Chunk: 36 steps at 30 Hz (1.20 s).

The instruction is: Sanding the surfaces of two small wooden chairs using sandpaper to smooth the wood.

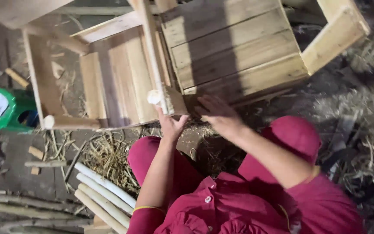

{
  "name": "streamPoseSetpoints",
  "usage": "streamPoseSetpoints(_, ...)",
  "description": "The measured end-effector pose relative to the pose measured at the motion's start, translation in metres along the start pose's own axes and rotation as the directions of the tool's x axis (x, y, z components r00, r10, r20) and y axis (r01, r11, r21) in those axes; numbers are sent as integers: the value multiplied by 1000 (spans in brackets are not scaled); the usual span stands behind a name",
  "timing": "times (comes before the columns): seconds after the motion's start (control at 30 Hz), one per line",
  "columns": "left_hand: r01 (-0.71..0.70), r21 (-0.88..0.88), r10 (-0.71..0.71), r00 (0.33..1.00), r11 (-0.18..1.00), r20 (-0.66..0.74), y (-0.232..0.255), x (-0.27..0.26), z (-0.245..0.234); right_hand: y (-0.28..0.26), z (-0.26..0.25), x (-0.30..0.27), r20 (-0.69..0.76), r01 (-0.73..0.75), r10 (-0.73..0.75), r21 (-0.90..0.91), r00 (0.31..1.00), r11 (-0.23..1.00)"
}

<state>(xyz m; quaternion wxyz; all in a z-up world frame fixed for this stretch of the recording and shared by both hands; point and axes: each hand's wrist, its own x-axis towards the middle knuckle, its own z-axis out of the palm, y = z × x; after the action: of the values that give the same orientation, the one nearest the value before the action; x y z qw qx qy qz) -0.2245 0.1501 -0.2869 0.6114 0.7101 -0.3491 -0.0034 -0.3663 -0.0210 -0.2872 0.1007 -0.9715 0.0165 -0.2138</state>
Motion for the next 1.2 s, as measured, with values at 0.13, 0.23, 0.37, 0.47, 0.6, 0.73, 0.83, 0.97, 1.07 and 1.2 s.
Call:
streamPoseSetpoints(0.13,180,41,-180,984,983,-4,33,6,-4,94,-52,-48,18,-446,455,-170,890,879)
streamPoseSetpoints(0.23,193,69,-190,980,979,-50,16,-1,-3,98,-69,-45,-89,-373,376,-459,922,806)
streamPoseSetpoints(0.37,102,135,-95,994,985,-59,-5,-10,4,-30,-84,-13,150,-240,233,33,961,970)
streamPoseSetpoints(0.47,90,158,-82,995,983,-60,-5,-8,8,9,-85,-37,155,-219,202,94,967,971)
streamPoseSetpoints(0.6,64,176,-55,997,982,-55,-7,-12,6,98,-118,-42,-24,-458,460,61,888,887)
streamPoseSetpoints(0.73,115,203,-109,993,972,-40,-13,-10,6,91,-179,-20,0,-620,653,314,757,719)
streamPoseSetpoints(0.83,123,156,-116,992,980,-56,7,-1,5,79,-213,-4,-293,-454,578,394,762,799)
streamPoseSetpoints(0.97,113,148,-102,992,983,-79,19,-4,9,106,-229,10,-757,-470,68,-330,650,818)
streamPoseSetpoints(1.07,150,148,-141,987,978,-70,40,15,-1,178,-156,-34,-503,-338,-58,-658,862,673)
streamPoseSetpoints(1.2,147,116,-141,989,982,-53,18,6,4,167,-134,-105,-64,-275,282,-499,957,821)
